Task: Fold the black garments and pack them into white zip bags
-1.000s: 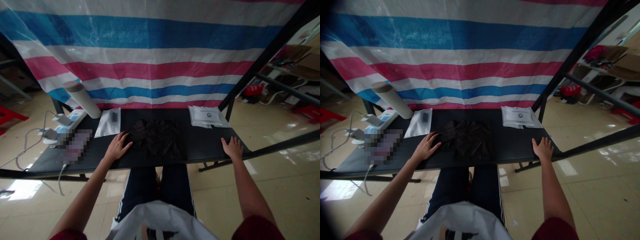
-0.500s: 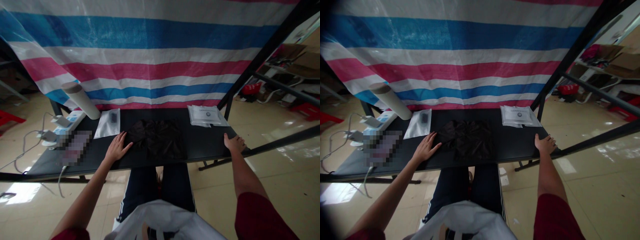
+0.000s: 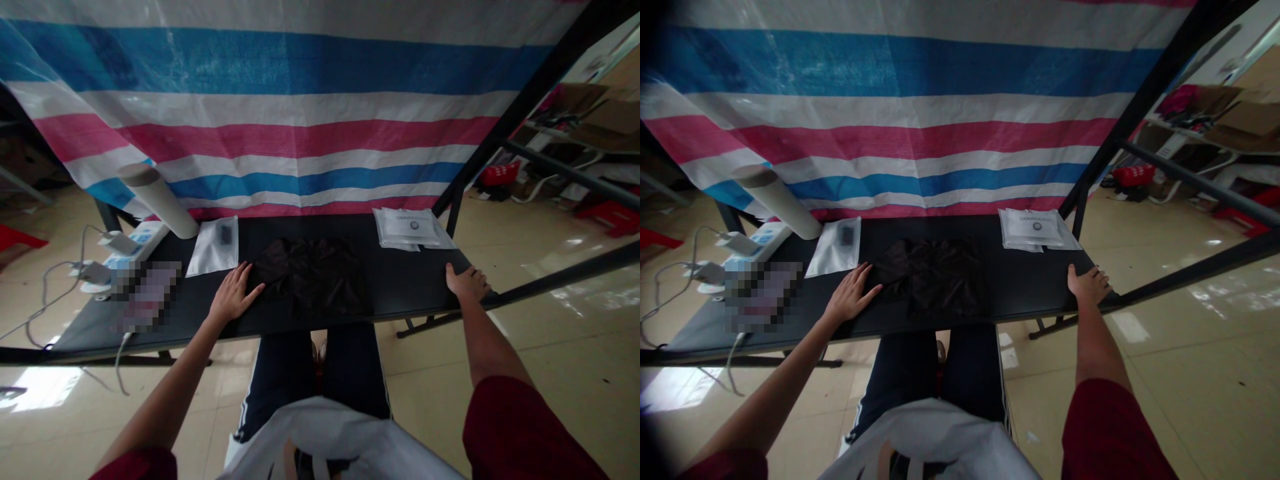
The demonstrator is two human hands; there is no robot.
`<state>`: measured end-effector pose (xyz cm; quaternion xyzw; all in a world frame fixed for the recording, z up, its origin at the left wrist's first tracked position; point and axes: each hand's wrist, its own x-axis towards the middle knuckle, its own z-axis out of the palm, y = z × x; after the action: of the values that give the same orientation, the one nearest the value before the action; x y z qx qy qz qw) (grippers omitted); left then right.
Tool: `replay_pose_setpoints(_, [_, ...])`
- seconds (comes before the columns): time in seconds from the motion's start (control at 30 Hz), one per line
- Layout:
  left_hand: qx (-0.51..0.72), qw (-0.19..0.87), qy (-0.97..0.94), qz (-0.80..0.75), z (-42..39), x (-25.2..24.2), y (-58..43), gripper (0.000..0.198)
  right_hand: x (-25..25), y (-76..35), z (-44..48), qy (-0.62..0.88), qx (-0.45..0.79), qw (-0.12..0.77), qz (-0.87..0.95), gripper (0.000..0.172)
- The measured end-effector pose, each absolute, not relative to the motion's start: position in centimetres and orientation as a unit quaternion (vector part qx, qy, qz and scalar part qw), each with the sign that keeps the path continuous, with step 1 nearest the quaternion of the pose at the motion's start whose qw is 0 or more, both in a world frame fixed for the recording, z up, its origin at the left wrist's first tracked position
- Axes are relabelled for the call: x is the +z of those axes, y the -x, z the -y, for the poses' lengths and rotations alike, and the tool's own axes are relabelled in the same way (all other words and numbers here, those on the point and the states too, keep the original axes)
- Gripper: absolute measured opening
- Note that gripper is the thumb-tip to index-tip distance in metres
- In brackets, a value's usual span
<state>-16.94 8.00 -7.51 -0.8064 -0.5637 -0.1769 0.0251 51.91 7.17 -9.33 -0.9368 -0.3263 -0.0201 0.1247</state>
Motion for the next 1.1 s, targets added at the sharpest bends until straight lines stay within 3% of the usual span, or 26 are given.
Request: replay_pose_setpoints(1.1, [-0.166,0.007,0.794,0.584,-7.89,-6.98,16.53,0.082,-9.19,-51.58,-7.07,0.934,-0.017,0.125,0.333,0.091])
